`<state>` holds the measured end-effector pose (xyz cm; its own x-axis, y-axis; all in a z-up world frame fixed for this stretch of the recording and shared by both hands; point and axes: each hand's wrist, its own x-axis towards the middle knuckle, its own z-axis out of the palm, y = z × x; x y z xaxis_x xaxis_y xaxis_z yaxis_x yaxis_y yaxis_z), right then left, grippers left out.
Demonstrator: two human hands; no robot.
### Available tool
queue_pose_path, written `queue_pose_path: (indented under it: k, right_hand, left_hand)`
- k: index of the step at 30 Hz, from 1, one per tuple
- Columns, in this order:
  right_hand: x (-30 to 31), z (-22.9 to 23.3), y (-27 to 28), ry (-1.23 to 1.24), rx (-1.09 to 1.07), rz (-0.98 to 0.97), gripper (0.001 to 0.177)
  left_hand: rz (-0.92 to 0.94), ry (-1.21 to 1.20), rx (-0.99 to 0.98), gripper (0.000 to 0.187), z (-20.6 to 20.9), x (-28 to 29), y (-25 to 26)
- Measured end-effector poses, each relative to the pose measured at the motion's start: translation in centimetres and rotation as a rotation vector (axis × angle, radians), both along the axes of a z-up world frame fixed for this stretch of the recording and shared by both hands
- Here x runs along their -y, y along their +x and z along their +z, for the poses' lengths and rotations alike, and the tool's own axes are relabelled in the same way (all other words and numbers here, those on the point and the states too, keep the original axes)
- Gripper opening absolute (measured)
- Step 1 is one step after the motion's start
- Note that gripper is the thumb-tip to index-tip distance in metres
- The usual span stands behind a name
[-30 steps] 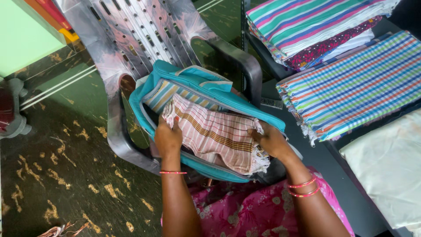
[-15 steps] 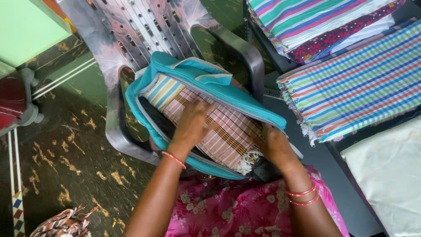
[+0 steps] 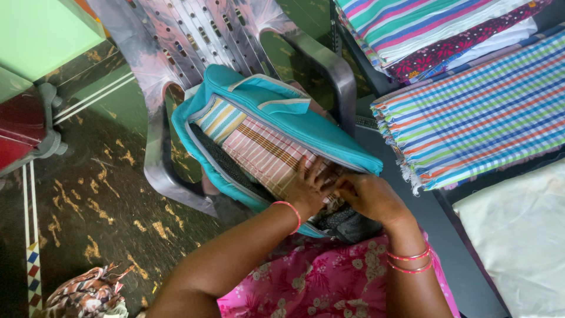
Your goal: The person folds and places several patterned cloths into a teal bag. They handle each cloth individually, folding it and arranging it inside the bag, then continue with the next cloth from a nearby stack.
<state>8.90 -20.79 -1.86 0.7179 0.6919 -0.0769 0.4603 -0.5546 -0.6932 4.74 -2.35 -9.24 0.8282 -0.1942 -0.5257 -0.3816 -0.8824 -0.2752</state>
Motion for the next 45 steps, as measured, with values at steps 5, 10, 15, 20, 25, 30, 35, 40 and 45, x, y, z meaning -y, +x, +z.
queue_pose_path:
  k: [5,10,15,20,25,30,35,40,45]
  right_hand:
    - [0.0,-0.6,0.5,0.148,-0.04,0.038,0.022]
    - [-0.2,-0.9,0.4,0.149,-0.098,0.033,0.023]
    - [0.1,-0.8,0.7,0.153,-0.095,0.036,0.026]
    - [0.5,-0.6,1.3,0.224,-0.17,0.056,0.032]
    - [0.6,-0.7,0.9,0.219,-0.16,0.021,0.035]
    - [0.1,-0.8,0.8,0.176,-0.098,0.051,0.032]
    - [0.4,-1.2,0.7,0.164,-0.087,0.033,0.032]
    - [0.2,-1.1,-0.4,0.164,-0.121,-0.007,0.032]
    - [3.2,-0.7,-3.0,0.349,-0.079,0.145,0.031]
  left_hand:
    - [-0.166,0.121,-0.028,0.06,-2.1,1.7,-0.2]
    - [-0.207,0.16,0.026,0.063,-1.4,2.2,-0.7]
    - [-0.167,0.103,-0.083,0.063,0.1,2.5,0.0]
    - [0.006,-0.379,-0.126,0.066,1.6,-0.2,0.2]
    - [0.499,-0.428,0.204,0.079,4.1,-3.2,1.7]
    - [0.799,-0.254,-0.026,0.131,4.5,-1.1,2.1]
    - [0.854,-0.237,-0.018,0.14,3.6,-0.7,2.9]
    - [0.839,-0.274,0.05,0.139,3.7,-1.3,2.2]
    - [0.901,-0.303,0.038,0.137,4.2,-0.6,0.9]
